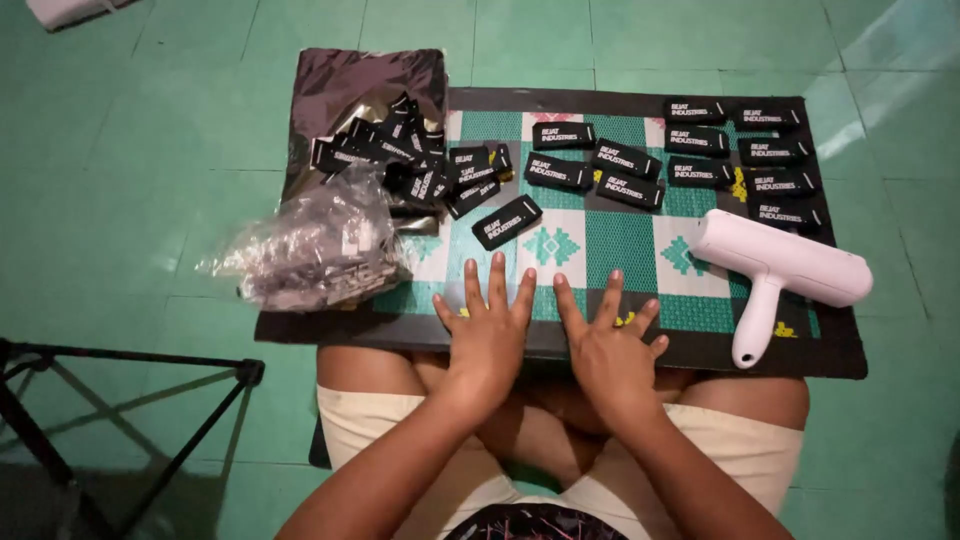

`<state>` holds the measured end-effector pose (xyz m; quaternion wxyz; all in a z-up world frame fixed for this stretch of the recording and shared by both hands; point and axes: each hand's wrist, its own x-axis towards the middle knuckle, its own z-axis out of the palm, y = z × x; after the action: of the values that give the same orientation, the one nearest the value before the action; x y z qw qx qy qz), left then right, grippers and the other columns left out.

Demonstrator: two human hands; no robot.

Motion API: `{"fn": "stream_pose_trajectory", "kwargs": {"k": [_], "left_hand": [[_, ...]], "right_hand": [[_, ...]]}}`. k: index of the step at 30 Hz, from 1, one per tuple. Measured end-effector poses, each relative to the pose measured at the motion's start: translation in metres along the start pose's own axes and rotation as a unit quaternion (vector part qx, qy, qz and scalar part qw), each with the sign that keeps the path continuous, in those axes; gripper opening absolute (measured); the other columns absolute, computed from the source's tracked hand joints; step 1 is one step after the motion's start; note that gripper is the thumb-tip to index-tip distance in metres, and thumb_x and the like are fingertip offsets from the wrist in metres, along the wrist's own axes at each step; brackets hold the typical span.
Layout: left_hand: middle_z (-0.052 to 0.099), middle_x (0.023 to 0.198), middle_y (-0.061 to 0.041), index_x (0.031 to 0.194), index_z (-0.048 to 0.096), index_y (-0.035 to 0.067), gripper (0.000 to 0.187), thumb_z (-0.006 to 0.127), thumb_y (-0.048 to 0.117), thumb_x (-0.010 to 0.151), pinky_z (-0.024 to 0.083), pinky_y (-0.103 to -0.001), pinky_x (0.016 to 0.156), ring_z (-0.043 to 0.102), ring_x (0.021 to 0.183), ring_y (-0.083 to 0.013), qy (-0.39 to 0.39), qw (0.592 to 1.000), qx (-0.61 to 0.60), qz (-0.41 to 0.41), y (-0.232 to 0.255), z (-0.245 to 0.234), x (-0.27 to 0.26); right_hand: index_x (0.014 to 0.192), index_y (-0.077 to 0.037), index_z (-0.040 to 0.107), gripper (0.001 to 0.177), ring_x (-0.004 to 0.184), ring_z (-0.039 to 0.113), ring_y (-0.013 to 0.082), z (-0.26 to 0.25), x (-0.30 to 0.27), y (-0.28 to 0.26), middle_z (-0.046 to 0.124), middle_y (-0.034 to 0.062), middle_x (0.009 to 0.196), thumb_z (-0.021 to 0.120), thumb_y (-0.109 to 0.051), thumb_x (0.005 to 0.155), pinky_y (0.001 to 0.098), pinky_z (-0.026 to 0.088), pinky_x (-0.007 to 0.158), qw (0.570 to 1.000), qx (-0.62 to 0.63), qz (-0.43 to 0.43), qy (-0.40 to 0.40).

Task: Organizing small black product tags on a mat, cleaning the area with a lint roller, and packing them into a plastic bag.

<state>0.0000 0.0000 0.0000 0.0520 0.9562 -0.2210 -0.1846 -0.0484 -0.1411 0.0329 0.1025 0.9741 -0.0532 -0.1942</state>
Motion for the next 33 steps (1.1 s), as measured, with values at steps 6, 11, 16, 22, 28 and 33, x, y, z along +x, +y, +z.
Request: {"fn": "stream_pose_trajectory", "kwargs": {"k": [6,11,16,22,28,33], "left_hand": [[0.016,0.168,-0.028,0.163,0.025,0.022,0.079,0.059,0.007,0.093,0.027,-0.092,0.092,0.017,0.149,-0.0593,0.149,0.987,0.055,-0.015,0.033,0.017,-0.004],[0.010,0.170,-0.020,0.165,0.011,0.029,0.089,0.057,0.034,0.088,0.042,-0.076,0.098,0.019,0.151,-0.0535,0.209,0.948,0.231,-0.059,0.033,0.047,-0.001],[0.007,0.170,-0.020,0.164,0.008,0.031,0.094,0.059,0.036,0.085,0.040,-0.077,0.099,0.015,0.151,-0.0553,0.200,0.950,0.231,-0.070,0.035,0.038,0.000],[0.015,0.167,-0.029,0.166,0.011,0.014,0.093,0.057,0.059,0.099,0.026,-0.068,0.112,0.022,0.144,-0.0643,-0.120,0.986,0.081,0.086,0.023,-0.086,0.003],[0.021,0.169,-0.013,0.164,0.021,0.019,0.075,0.042,0.054,0.101,0.014,-0.075,0.115,0.016,0.154,-0.0450,0.222,0.964,0.053,0.137,0.024,-0.091,0.110],[0.058,0.146,-0.015,0.142,0.056,0.009,0.055,0.053,0.038,0.096,0.015,-0.082,0.112,0.044,0.141,-0.0430,0.315,0.934,-0.131,0.110,0.015,-0.081,0.159]], "right_hand": [[0.166,-0.036,0.000,0.090,0.126,0.039,0.0729,0.024,-0.004,0.032,0.021,0.0381,0.162,0.046,-0.004,0.096,0.0792,0.046,0.080,0.995,-0.018,-0.026,0.094],[0.165,-0.037,-0.003,0.082,0.128,0.040,0.0704,0.033,-0.001,0.036,0.011,0.0341,0.165,0.039,-0.018,0.098,0.0673,0.059,0.077,0.991,-0.096,-0.021,0.089],[0.163,-0.042,0.009,0.077,0.125,0.049,0.0666,0.052,0.001,0.037,0.025,0.0284,0.165,0.040,-0.022,0.095,0.0651,0.061,0.072,0.972,-0.128,0.000,0.195],[0.165,-0.040,0.014,0.074,0.115,0.058,0.0651,0.069,0.008,0.044,0.038,0.0340,0.157,0.041,-0.027,0.096,0.0604,0.054,0.092,0.950,-0.148,-0.029,0.274],[0.160,-0.033,0.031,0.069,0.142,0.037,0.0619,0.079,0.011,0.038,0.032,0.0387,0.159,0.039,-0.019,0.093,0.0678,0.041,0.107,0.942,-0.095,-0.018,0.321],[0.171,-0.023,0.003,0.134,0.141,0.016,0.0619,0.077,0.015,0.063,0.011,0.0410,0.159,0.060,-0.082,0.064,0.0663,0.023,0.106,0.941,-0.105,-0.123,0.296]]}}
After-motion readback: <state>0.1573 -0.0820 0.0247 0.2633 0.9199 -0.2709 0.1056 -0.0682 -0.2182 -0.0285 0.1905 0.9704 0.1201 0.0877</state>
